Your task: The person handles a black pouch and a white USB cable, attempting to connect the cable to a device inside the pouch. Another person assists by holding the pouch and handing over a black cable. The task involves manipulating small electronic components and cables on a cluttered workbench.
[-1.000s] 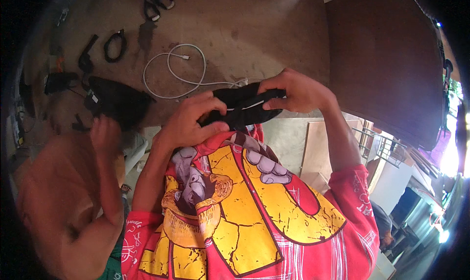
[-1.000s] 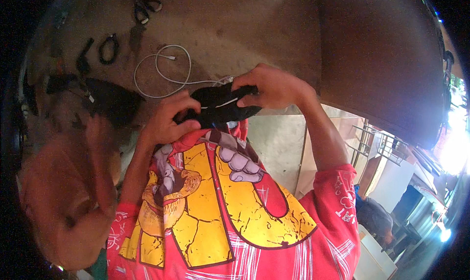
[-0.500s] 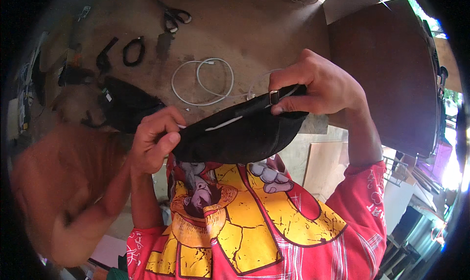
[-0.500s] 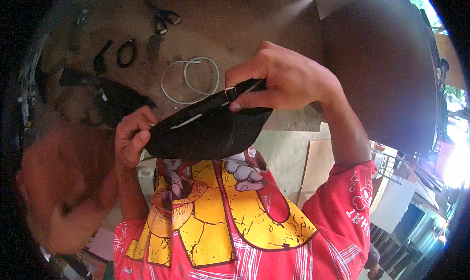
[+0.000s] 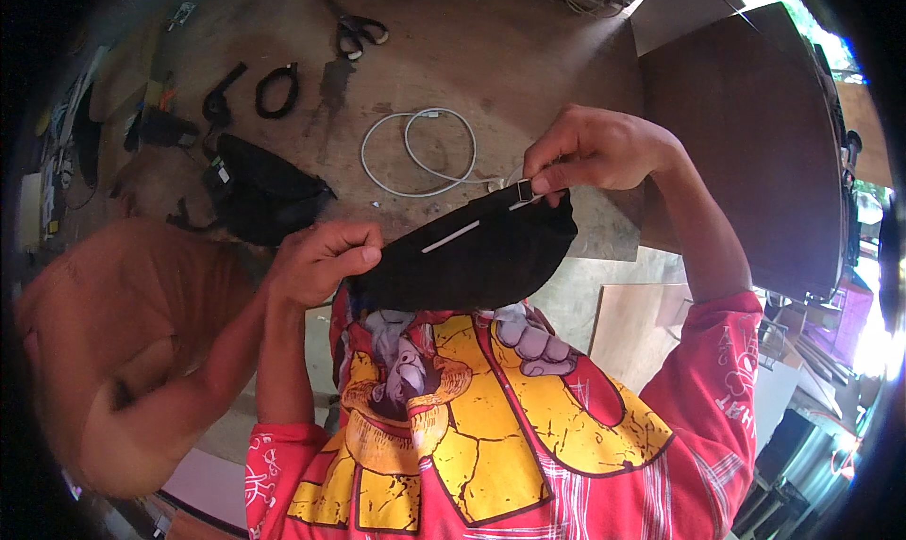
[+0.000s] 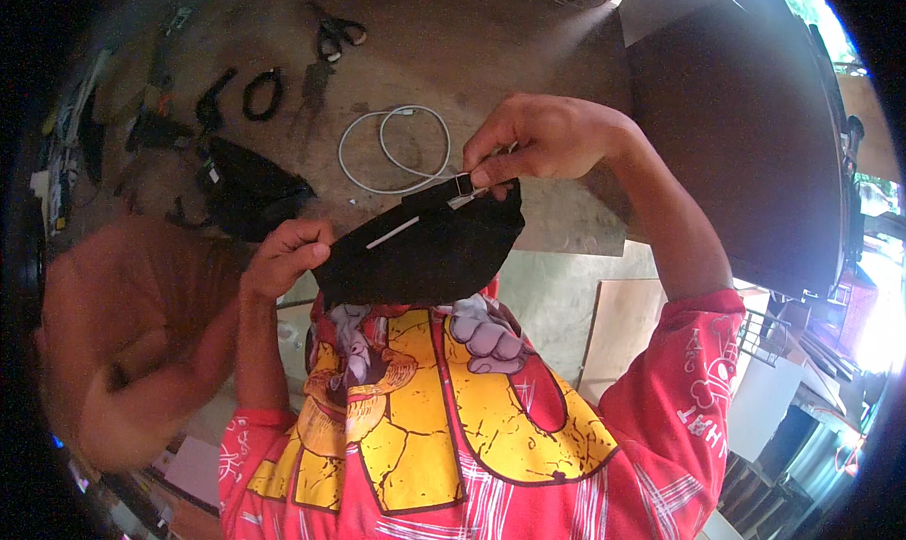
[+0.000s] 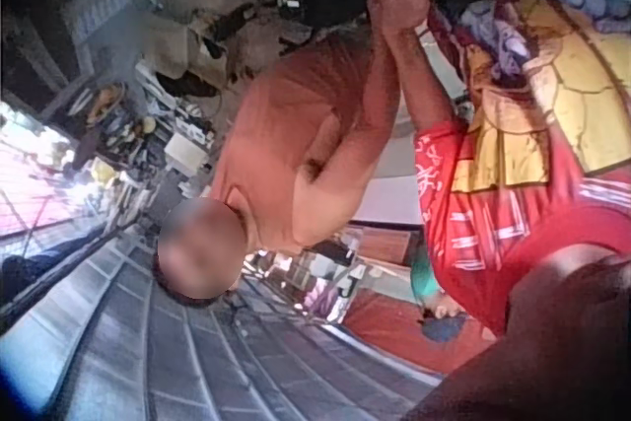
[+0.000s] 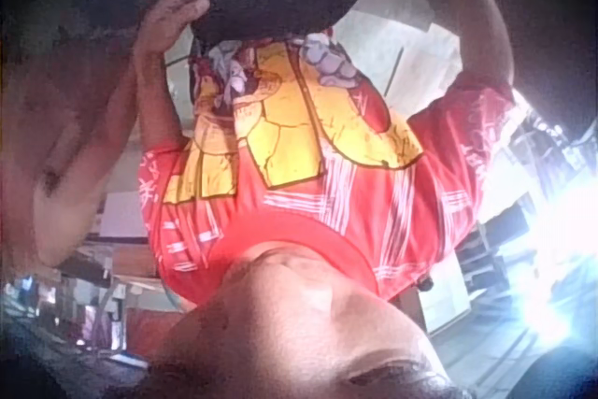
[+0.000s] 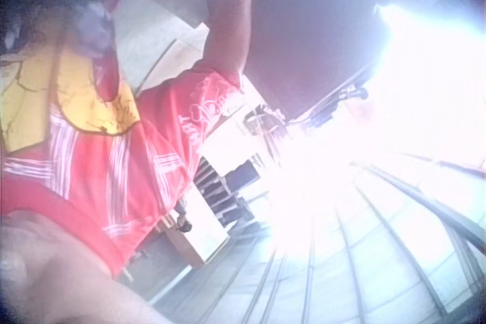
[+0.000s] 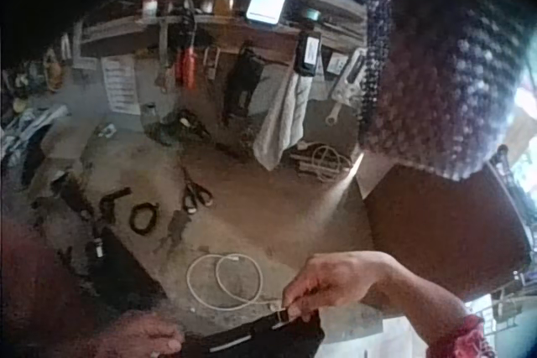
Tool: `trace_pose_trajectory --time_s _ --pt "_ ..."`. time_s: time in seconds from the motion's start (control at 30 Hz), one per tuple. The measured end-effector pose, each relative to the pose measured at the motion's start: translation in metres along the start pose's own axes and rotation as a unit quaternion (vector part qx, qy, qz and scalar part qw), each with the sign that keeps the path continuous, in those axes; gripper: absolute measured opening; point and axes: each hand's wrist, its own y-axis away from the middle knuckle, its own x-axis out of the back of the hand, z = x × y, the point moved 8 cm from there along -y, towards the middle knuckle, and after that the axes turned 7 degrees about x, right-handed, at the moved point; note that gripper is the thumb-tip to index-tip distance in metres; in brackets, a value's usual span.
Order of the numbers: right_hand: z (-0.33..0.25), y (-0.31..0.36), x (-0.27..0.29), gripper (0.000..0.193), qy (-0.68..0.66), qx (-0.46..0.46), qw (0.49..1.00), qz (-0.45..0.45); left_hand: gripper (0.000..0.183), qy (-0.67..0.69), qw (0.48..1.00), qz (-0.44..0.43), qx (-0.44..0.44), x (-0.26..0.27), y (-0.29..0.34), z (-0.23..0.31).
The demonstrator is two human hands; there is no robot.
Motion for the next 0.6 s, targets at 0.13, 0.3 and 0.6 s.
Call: trace_pose_trajectory --time_s 0.13,0.3,0.6 --pt "-0.001 0.005 -0.003 0.024 0.007 0.011 1.000 0.008 0.035 -0.040 0.999 -0.023 0.028 -0.001 -0.004 -0.006" --pt "0.014 0.006 -0.008 0.025 0.033 0.016 0.999 0.026 0.036 -0.057 0.996 -0.058 0.023 -0.007 -0.010 -0.003" --pt "0.040 -0.014 -0.040 0.047 -0.180 -0.082 0.980 -0.039 0.027 -0.194 0.977 0.019 -0.083 -0.030 -0.017 0.070"
